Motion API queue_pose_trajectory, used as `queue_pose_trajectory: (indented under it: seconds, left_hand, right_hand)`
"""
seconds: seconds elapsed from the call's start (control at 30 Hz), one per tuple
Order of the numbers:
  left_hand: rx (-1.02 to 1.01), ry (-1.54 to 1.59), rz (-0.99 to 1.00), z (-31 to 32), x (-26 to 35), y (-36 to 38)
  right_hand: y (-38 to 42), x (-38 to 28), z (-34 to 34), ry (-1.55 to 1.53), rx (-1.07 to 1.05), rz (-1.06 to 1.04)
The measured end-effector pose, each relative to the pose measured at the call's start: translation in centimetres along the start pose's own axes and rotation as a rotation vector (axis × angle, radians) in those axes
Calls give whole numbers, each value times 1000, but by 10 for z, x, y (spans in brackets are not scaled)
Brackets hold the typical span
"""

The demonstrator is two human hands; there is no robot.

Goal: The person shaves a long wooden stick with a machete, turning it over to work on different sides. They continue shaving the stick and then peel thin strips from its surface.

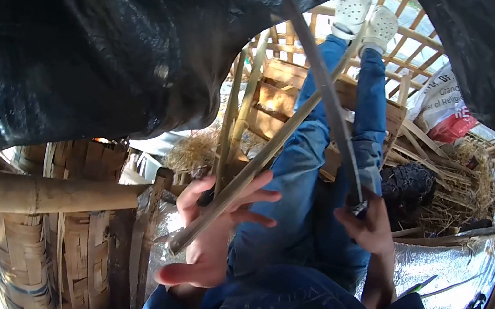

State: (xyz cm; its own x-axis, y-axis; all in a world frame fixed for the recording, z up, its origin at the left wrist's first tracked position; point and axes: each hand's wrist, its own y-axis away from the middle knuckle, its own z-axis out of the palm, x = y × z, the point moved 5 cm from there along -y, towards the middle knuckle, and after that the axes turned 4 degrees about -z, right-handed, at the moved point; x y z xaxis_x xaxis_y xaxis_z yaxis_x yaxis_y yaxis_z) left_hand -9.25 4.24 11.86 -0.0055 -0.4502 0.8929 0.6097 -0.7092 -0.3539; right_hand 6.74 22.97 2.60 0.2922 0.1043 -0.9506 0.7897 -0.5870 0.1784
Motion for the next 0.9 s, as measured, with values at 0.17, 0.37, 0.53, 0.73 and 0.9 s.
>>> queue_pose_trajectory:
  seconds: [0.17,0.37,0.53,0.73,0.9]
  left_hand:
    - [507,-682,296,-7,18,-24]
    - [590,-435,930,42,61,-104]
    - [62,330,980,71,56,-115]
    - [-208,251,766,74,52,-105]
    - [-301,213,787,77,55,-110]
  right_hand:
    - [3,-34,21,81,-76,-118]
    - [-4,-51,14,-14,60,-191]
    - [-4,-47,-4,-30,141,-134]
    - [-3,-60,-23,-17,174,-220]
    - [-14,-77,-31,294,107,-327]
